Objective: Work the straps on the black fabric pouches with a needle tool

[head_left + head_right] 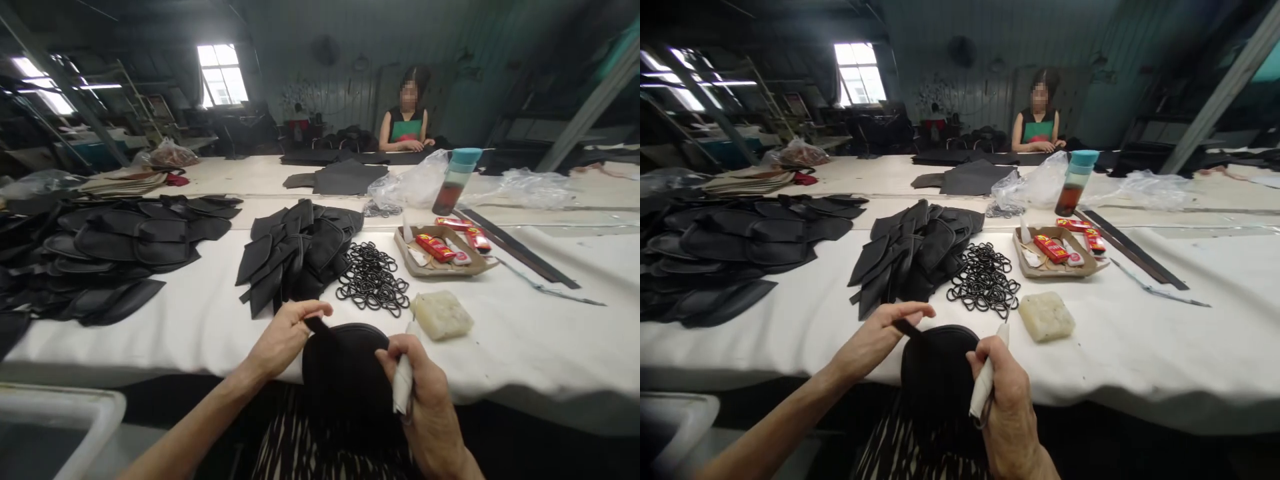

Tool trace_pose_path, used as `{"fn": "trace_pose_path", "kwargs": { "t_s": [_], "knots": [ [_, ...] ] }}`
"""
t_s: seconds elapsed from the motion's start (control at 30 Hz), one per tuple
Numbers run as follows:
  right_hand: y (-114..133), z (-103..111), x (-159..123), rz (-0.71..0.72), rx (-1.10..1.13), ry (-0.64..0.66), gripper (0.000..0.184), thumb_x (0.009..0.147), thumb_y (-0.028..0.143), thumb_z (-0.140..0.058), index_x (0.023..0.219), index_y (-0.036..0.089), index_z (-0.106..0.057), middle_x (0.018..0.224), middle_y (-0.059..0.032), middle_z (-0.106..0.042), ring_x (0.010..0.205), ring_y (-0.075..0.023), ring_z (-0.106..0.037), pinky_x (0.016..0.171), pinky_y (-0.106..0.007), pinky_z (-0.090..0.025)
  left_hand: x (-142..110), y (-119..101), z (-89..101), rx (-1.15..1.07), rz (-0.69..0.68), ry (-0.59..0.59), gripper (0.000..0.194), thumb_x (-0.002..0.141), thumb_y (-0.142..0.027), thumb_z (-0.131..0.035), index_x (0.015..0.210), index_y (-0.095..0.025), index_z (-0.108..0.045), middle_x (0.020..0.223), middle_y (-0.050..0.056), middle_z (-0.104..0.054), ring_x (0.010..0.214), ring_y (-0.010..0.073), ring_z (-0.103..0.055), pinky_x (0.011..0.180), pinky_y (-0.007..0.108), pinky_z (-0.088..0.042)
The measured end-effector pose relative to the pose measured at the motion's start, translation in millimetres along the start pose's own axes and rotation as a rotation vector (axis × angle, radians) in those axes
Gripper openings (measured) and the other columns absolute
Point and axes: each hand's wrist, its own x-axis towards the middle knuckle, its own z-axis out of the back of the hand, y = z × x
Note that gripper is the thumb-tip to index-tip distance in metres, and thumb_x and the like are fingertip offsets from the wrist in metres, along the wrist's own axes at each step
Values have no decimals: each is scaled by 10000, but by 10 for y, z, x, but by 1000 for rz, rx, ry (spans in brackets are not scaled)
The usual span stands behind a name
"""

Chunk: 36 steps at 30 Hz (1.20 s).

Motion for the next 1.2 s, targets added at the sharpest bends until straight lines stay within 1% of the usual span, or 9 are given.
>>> {"fn": "trace_pose_path", "kwargs": {
  "t_s": [0.13, 0.3, 0.43, 0.53, 0.67, 0.77, 0.87, 1.0, 1.2],
  "knots": [
    [-148, -29, -82, -30, -66, -54, 127, 912, 257, -468, 796, 223, -430, 636, 57, -379, 543, -114, -387, 512, -206, -361, -66, 97, -180, 81, -82, 33, 328, 779, -101, -447, 944, -218, -706, 1018, 12, -665, 986, 195, -555, 923, 309, -400],
    [-200, -91, -72, -13, -125, -100, 141, 911, 227, -461, 777, 217, -418, 622, 54, -388, 528, -115, -395, 503, -217, -360, -129, 207, -416, 229, -226, -298, 308, 861, -167, -423, 994, -243, -690, 1146, 54, -601, 1109, 228, -478, 994, 378, -353],
    [-197, -139, -77, 47, -191, -77, 138, 923, 208, -428, 785, 212, -424, 621, 41, -403, 531, -125, -414, 508, -229, -362, -117, 207, -505, 212, -288, -401, 225, 808, -175, -537, 935, -263, -700, 1083, 56, -615, 1066, 250, -497, 957, 379, -381],
    [-205, -95, -24, 99, -301, -33, 134, 931, 210, -414, 803, 202, -453, 599, 30, -430, 512, -138, -430, 495, -240, -352, -71, 149, -493, 139, -257, -392, 122, 786, -213, -582, 742, -240, -693, 840, 38, -646, 859, 230, -549, 789, 321, -440],
    [-245, 71, 207, 243, -688, -117, 102, 930, 202, -444, 885, 157, -523, 674, -58, -555, 607, -209, -498, 575, -297, -383, 42, 109, -411, 37, -1, -253, 306, 797, -267, -551, 507, -195, -482, 444, -44, -464, 456, 115, -423, 467, 225, -338],
    [-273, 143, 419, 330, -1011, -51, 175, 892, 71, -414, 872, 141, -573, 741, -117, -593, 711, -264, -518, 640, -335, -374, 160, 137, -371, -50, 160, -72, 289, 801, -304, -512, 543, -197, -438, 361, -71, -423, 328, 80, -361, 372, 196, -256],
    [-294, 113, 557, 346, -1085, 56, 246, 814, -22, -436, 779, 167, -590, 686, -105, -579, 690, -272, -506, 624, -334, -338, 259, 186, -382, -131, 216, 32, 217, 789, -295, -486, 600, -196, -449, 403, -48, -492, 348, 105, -481, 345, 177, -292],
    [-331, 53, 615, 370, -1111, 109, 264, 773, -44, -450, 728, 179, -583, 630, -86, -541, 645, -260, -484, 581, -321, -293, 264, 252, -432, -132, 171, 5, 161, 800, -271, -466, 665, -183, -472, 431, -41, -518, 405, 111, -531, 402, 179, -384],
    [-394, 134, 597, 424, -1005, 86, 290, 789, -17, -369, 745, 182, -575, 576, -55, -515, 559, -214, -473, 524, -299, -286, 179, 290, -481, -205, 165, -122, 93, 794, -261, -493, 792, -173, -524, 446, -33, -566, 417, 121, -534, 422, 190, -386]
  ]
}}
